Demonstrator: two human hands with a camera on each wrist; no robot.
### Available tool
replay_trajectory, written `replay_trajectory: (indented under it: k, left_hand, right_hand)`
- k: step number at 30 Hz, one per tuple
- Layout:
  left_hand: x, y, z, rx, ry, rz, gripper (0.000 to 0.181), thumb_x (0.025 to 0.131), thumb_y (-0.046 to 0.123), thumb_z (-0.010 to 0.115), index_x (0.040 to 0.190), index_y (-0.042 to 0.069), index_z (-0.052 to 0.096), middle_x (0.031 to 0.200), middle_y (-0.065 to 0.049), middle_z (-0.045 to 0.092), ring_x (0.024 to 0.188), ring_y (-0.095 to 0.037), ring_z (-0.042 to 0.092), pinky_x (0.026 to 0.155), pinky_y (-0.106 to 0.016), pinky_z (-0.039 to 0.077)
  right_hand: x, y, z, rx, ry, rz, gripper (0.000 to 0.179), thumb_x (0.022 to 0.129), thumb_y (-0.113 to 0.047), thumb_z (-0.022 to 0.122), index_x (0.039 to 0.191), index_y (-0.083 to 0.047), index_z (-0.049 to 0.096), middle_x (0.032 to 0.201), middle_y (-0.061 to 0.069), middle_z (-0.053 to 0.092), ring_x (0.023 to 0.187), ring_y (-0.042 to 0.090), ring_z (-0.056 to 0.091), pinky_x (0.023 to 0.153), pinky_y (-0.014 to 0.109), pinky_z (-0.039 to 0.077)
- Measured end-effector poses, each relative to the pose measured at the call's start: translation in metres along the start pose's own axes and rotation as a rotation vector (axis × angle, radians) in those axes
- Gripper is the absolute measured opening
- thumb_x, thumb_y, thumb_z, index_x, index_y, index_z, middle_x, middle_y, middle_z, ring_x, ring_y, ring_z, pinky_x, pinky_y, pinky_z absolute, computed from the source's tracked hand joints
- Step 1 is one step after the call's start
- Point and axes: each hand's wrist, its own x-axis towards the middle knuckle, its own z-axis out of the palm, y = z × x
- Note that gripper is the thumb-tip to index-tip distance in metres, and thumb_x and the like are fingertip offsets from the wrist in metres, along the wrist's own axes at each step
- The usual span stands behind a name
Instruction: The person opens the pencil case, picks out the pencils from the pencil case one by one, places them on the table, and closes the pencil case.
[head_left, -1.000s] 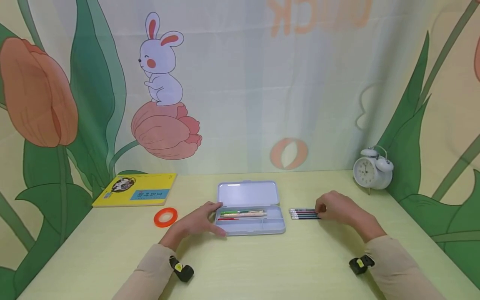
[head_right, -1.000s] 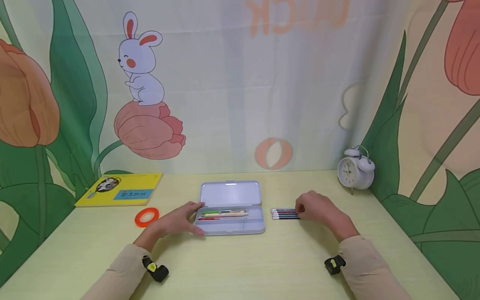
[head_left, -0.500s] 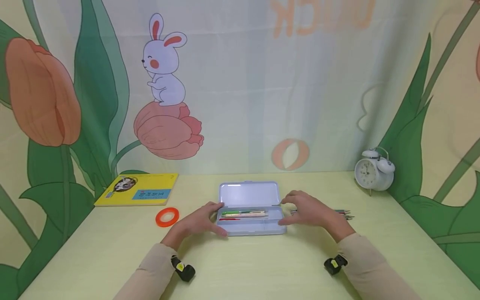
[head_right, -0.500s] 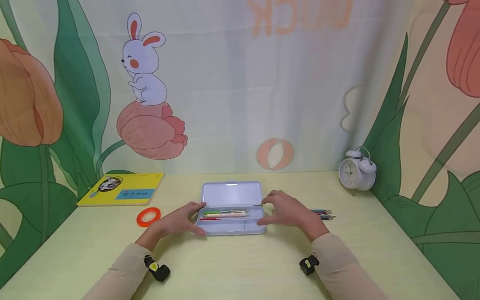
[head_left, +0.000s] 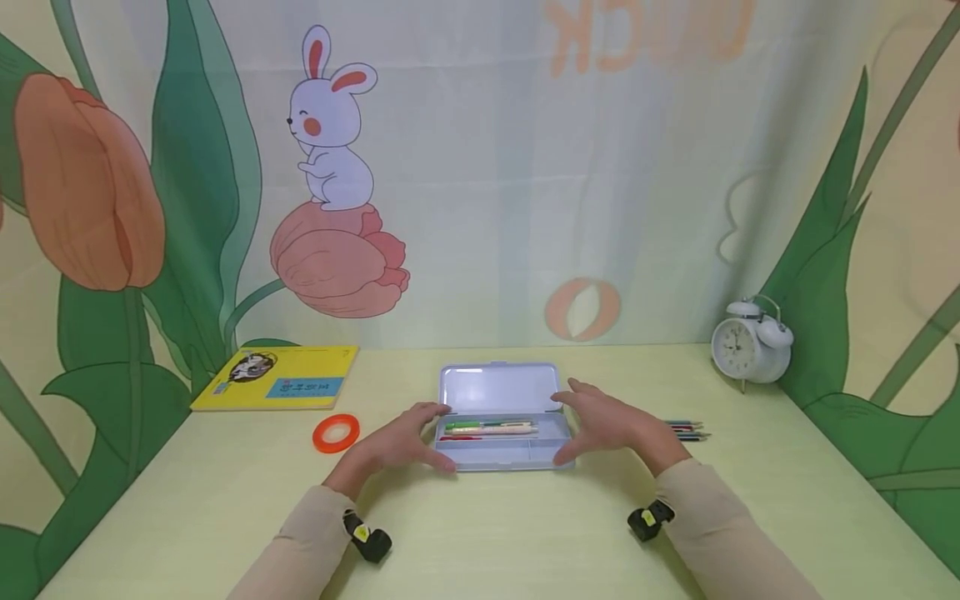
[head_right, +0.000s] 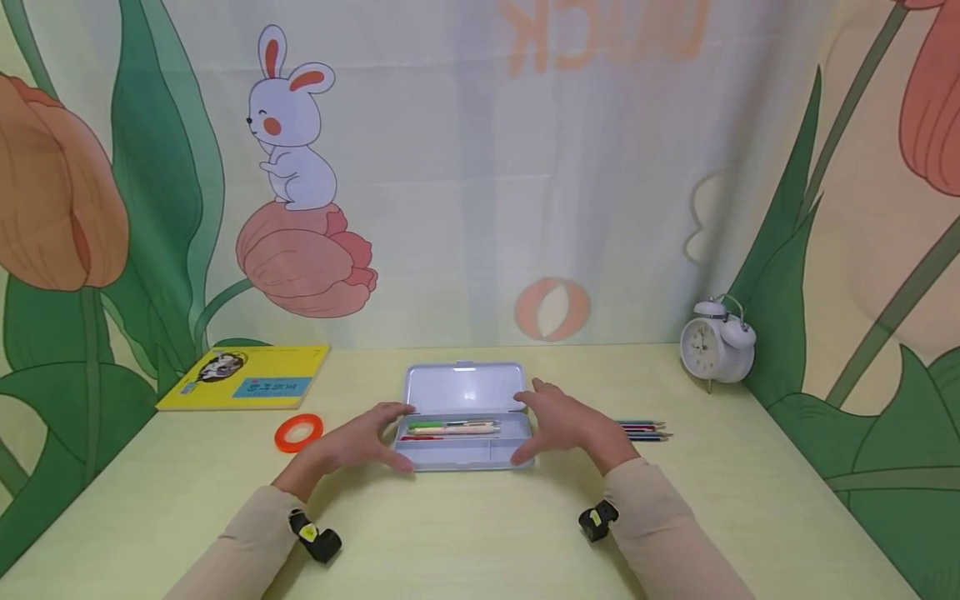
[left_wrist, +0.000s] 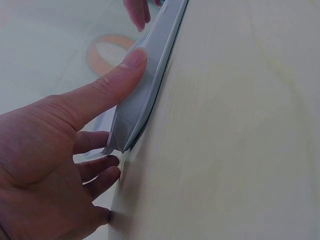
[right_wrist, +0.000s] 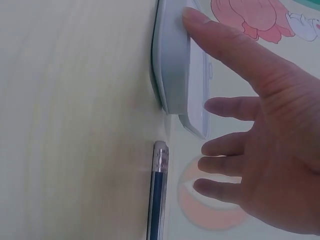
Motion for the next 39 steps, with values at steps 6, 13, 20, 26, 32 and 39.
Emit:
replay_trajectory:
  k: [6,13,20,26,32,39]
  left_hand:
    - [0.001,-0.001,0.002,0.014,-0.003,0.014,0.097,0.069,0.039,0.092,0.151,0.017,0.045,0.158,-0.011,0.033,0.144,-0.035,0.029,0.113,-0.059,0.03]
    - [-0.001,0.0,0.002,0.018,-0.005,0.024,0.096,0.07,0.037,0.092,0.15,0.016,0.045,0.158,-0.01,0.032,0.145,-0.034,0.028,0.115,-0.058,0.028]
    - [0.0,0.0,0.002,0.02,-0.004,0.021,0.095,0.069,0.038,0.092,0.149,0.016,0.047,0.158,-0.011,0.031,0.144,-0.035,0.029,0.114,-0.058,0.029]
    - [0.001,-0.001,0.003,0.02,-0.004,0.017,0.096,0.069,0.038,0.092,0.148,0.013,0.045,0.156,-0.011,0.033,0.142,-0.034,0.032,0.113,-0.056,0.032]
    - [0.002,-0.004,0.004,-0.09,0.017,-0.007,0.108,0.066,0.035,0.095,0.146,0.011,0.027,0.149,-0.011,0.037,0.138,-0.03,0.036,0.114,-0.052,0.032]
    - [0.002,-0.003,0.003,-0.143,0.044,0.01,0.144,0.066,0.032,0.095,0.156,0.012,-0.016,0.145,-0.012,0.047,0.139,-0.029,0.038,0.119,-0.055,0.019]
  right_hand:
    - [0.005,0.002,0.002,0.089,-0.04,0.005,0.113,0.068,-0.043,0.092,0.154,0.001,0.032,0.157,0.029,0.026,0.145,0.044,0.026,0.116,0.055,0.026]
    - [0.007,0.008,0.007,0.227,-0.026,-0.053,0.135,0.065,-0.036,0.096,0.159,0.001,0.006,0.161,0.024,0.02,0.145,0.036,0.028,0.118,0.052,0.024]
    - [0.008,0.011,0.009,0.265,-0.02,-0.047,0.142,0.062,-0.036,0.097,0.159,-0.001,-0.002,0.161,0.024,0.019,0.141,0.032,0.033,0.119,0.05,0.023]
    - [0.008,0.009,0.01,0.295,0.009,-0.008,0.149,0.058,-0.037,0.099,0.16,-0.007,-0.006,0.164,0.022,0.008,0.15,0.037,0.012,0.119,0.053,0.017]
    - [0.008,0.008,0.01,0.353,0.067,-0.038,0.158,0.054,-0.032,0.101,0.158,-0.009,-0.016,0.157,0.025,0.024,0.146,0.038,0.023,0.118,0.053,0.022]
    - [0.008,0.006,0.009,0.331,0.116,-0.054,0.158,0.057,-0.029,0.1,0.153,0.001,-0.021,0.144,0.025,0.036,0.131,0.038,0.043,0.111,0.049,0.037]
